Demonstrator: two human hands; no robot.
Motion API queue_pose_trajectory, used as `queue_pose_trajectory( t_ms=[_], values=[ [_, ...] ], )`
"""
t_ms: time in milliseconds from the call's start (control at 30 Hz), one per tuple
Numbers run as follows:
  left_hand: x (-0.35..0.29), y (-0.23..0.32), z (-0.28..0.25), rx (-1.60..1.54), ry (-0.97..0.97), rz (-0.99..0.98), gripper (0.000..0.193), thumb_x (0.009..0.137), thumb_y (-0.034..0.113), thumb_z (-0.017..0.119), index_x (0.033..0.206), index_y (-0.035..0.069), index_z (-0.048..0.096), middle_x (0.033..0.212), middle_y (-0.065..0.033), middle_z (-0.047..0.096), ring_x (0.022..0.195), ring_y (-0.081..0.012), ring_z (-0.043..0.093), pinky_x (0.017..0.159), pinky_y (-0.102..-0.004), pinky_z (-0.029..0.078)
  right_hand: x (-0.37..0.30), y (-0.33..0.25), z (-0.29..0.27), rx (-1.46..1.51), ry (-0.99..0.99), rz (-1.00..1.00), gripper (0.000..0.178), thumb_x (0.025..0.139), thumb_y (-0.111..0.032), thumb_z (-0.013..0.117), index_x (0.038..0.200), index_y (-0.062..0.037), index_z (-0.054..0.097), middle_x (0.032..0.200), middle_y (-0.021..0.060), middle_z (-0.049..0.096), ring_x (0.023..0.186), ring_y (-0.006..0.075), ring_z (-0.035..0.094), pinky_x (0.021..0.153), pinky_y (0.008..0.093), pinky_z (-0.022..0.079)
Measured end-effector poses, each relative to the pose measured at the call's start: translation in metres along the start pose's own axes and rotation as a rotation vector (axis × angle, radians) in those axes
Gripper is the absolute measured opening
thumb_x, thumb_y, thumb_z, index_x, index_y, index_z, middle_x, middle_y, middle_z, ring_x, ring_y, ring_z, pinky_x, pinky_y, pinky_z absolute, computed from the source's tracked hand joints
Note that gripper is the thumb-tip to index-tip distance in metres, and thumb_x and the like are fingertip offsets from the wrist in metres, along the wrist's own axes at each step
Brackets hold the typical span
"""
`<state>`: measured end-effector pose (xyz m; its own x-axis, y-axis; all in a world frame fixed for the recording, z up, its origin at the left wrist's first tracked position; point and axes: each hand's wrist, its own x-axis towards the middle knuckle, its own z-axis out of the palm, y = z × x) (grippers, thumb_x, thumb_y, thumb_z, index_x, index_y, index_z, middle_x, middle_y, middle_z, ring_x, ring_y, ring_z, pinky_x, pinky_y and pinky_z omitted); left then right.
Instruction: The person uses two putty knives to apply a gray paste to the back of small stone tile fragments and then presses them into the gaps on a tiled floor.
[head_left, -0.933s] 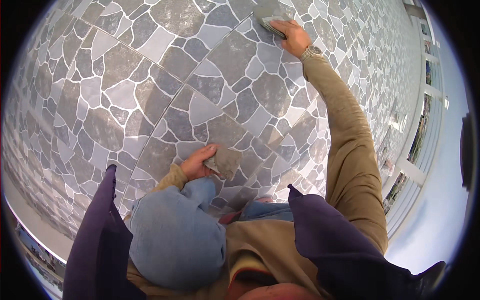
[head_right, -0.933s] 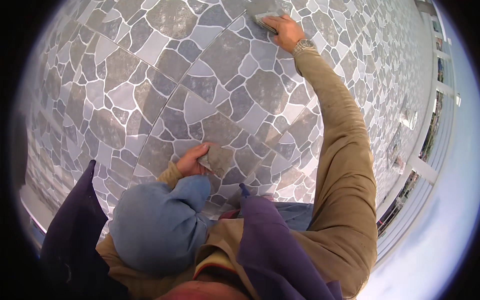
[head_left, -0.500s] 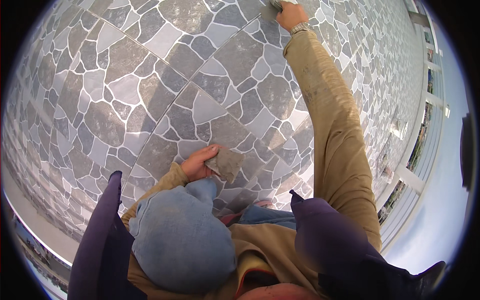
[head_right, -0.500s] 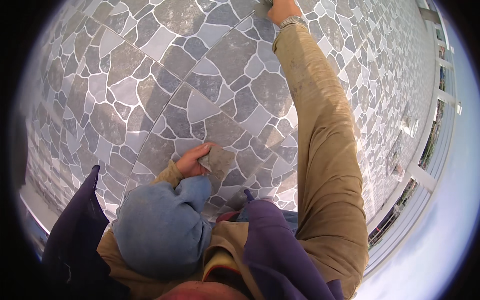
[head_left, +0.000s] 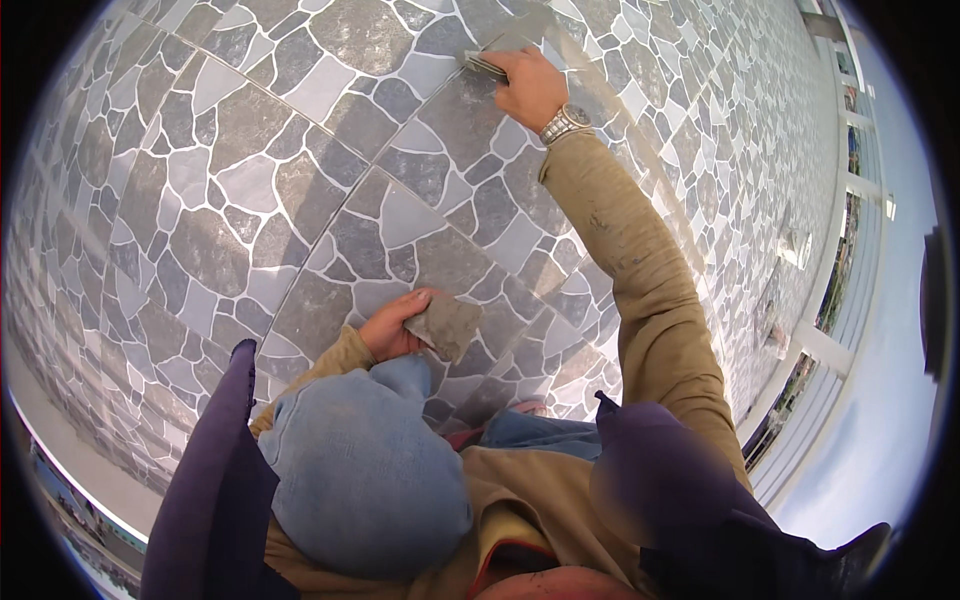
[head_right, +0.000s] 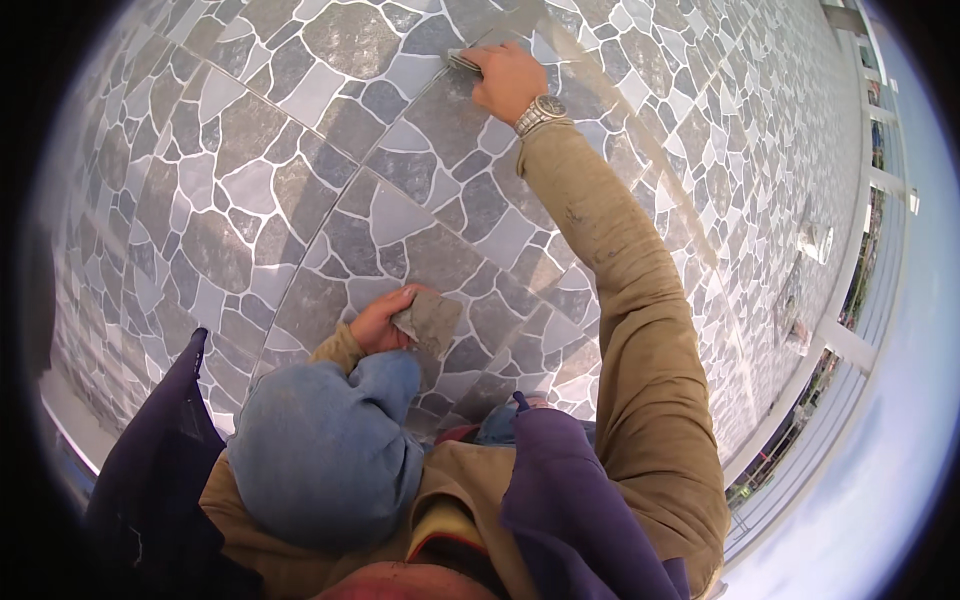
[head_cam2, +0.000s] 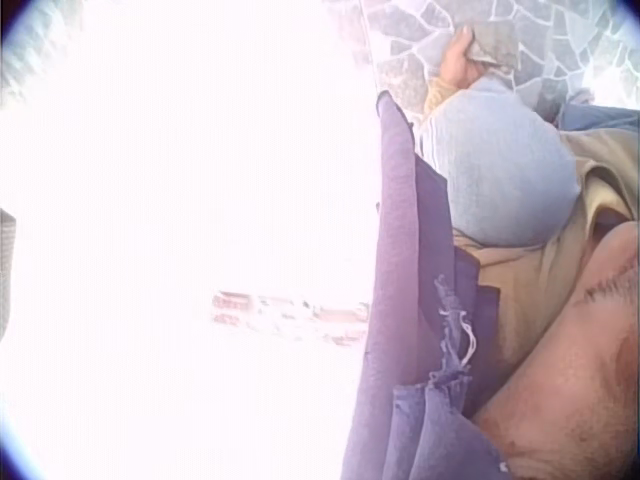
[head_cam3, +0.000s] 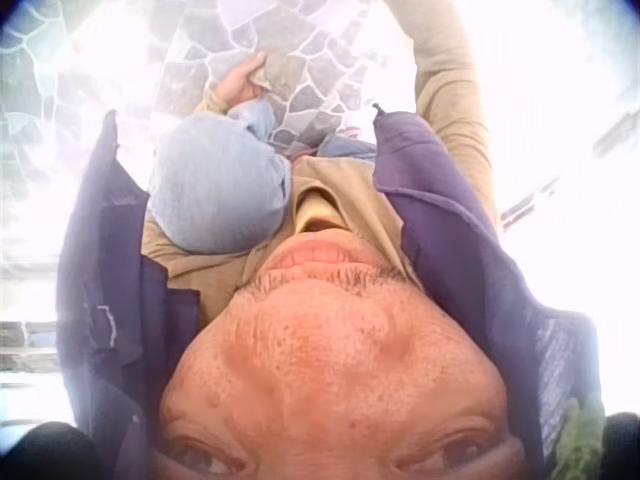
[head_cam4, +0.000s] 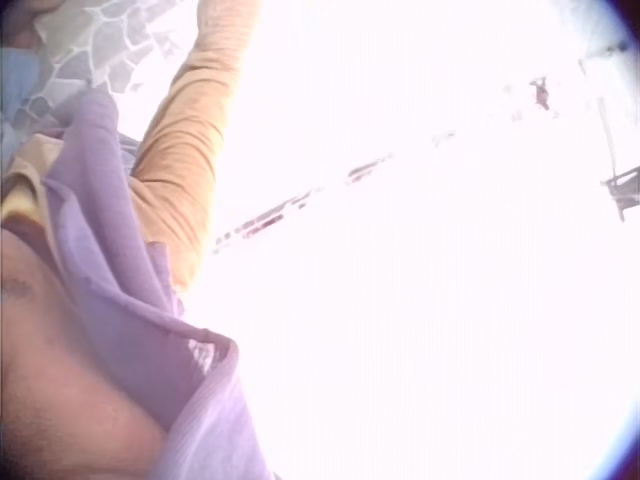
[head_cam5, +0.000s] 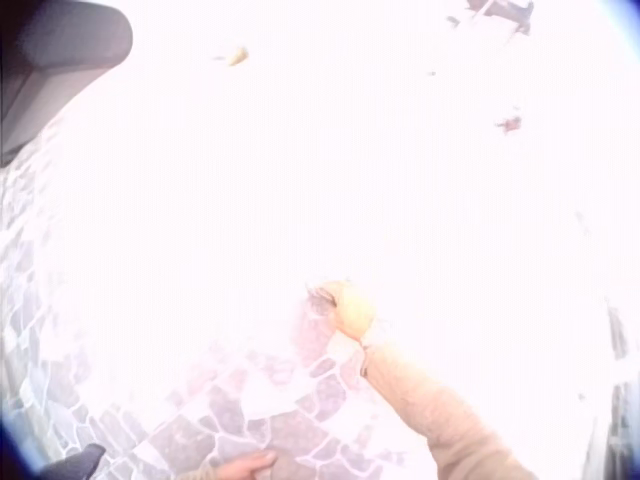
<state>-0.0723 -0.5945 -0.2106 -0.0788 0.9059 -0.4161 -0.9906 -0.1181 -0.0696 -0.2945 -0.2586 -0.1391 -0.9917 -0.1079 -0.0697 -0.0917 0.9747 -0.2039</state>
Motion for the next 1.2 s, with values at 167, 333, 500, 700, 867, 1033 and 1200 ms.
queue_pose_trajectory(
  t_ms=[167, 333, 500, 700, 867, 1033, 1200],
  values=[
    [0.001, 0.001, 0.003, -0.010, 0.034, -0.009, 0.040, 0.108, 0.030, 0.046, 0.137, 0.003, 0.051, 0.133, -0.0125, 0.059, 0.123, -0.0253, 0.060, 0.106, -0.0430, 0.048, 0.012, 0.083, 0.033, -0.041, 0.136, -0.208, 0.075, 0.071, 0.006, 0.061, 0.142, -0.0163, 0.056, 0.145, 0.0072, 0.056, 0.135, 0.0303, 0.050, 0.113, 0.0375, 0.043],
    [-0.002, 0.002, -0.005, -0.026, 0.017, -0.017, 0.040, 0.107, 0.029, 0.046, 0.137, 0.004, 0.051, 0.133, -0.0126, 0.059, 0.124, -0.0259, 0.059, 0.107, -0.0448, 0.047, -0.033, 0.070, 0.030, -0.175, 0.047, -0.164, 0.073, 0.073, 0.004, 0.065, 0.143, -0.0130, 0.054, 0.147, 0.0053, 0.053, 0.132, 0.0289, 0.051, 0.108, 0.0392, 0.048],
    [-0.002, 0.000, 0.000, -0.013, 0.064, -0.010, 0.039, 0.107, 0.029, 0.046, 0.137, 0.004, 0.051, 0.133, -0.0120, 0.059, 0.125, -0.0264, 0.059, 0.107, -0.0451, 0.047, -0.014, 0.065, -0.026, -0.133, -0.097, 0.034, 0.040, 0.083, -0.016, 0.064, 0.122, -0.0129, 0.068, 0.121, 0.0132, 0.069, 0.110, 0.0361, 0.064, 0.089, 0.0479, 0.054],
    [-0.005, 0.000, -0.004, -0.025, 0.034, -0.023, 0.039, 0.107, 0.030, 0.047, 0.137, 0.005, 0.052, 0.133, -0.0115, 0.060, 0.124, -0.0258, 0.059, 0.107, -0.0445, 0.047, 0.081, 0.100, -0.014, -0.182, 0.039, 0.316, 0.040, 0.083, -0.026, 0.060, 0.120, -0.0153, 0.070, 0.111, 0.0188, 0.072, 0.102, 0.0413, 0.068, 0.090, 0.0509, 0.054],
    [-0.005, -0.002, -0.007, -0.023, -0.006, 0.015, 0.040, 0.107, 0.029, 0.047, 0.137, 0.003, 0.051, 0.133, -0.0123, 0.060, 0.124, -0.0248, 0.059, 0.107, -0.0426, 0.046, 0.095, 0.093, -0.003, -0.209, -0.016, 0.394, 0.042, 0.082, -0.025, 0.059, 0.121, -0.0151, 0.071, 0.116, 0.0181, 0.071, 0.107, 0.0394, 0.068, 0.094, 0.0483, 0.055],
    [0.005, -0.004, -0.010, -0.030, 0.007, -0.021, 0.040, 0.107, 0.029, 0.046, 0.137, 0.002, 0.051, 0.134, -0.0127, 0.060, 0.126, -0.0248, 0.058, 0.109, -0.0417, 0.045, 0.055, 0.031, 0.017, -0.236, -0.069, 0.247, 0.037, 0.080, -0.023, 0.062, 0.115, -0.0134, 0.072, 0.112, 0.0148, 0.072, 0.107, 0.0380, 0.066, 0.091, 0.0470, 0.056],
    [0.005, -0.002, 0.001, 0.005, -0.017, -0.019, 0.041, 0.108, 0.031, 0.043, 0.140, 0.005, 0.049, 0.137, -0.0132, 0.057, 0.125, -0.0262, 0.059, 0.104, -0.0443, 0.050, -0.011, -0.056, 0.031, -0.122, 0.011, 0.107, 0.032, 0.077, -0.021, 0.071, 0.107, -0.0100, 0.073, 0.109, 0.0108, 0.070, 0.111, 0.0325, 0.062, 0.091, 0.0449, 0.056]
  ],
)
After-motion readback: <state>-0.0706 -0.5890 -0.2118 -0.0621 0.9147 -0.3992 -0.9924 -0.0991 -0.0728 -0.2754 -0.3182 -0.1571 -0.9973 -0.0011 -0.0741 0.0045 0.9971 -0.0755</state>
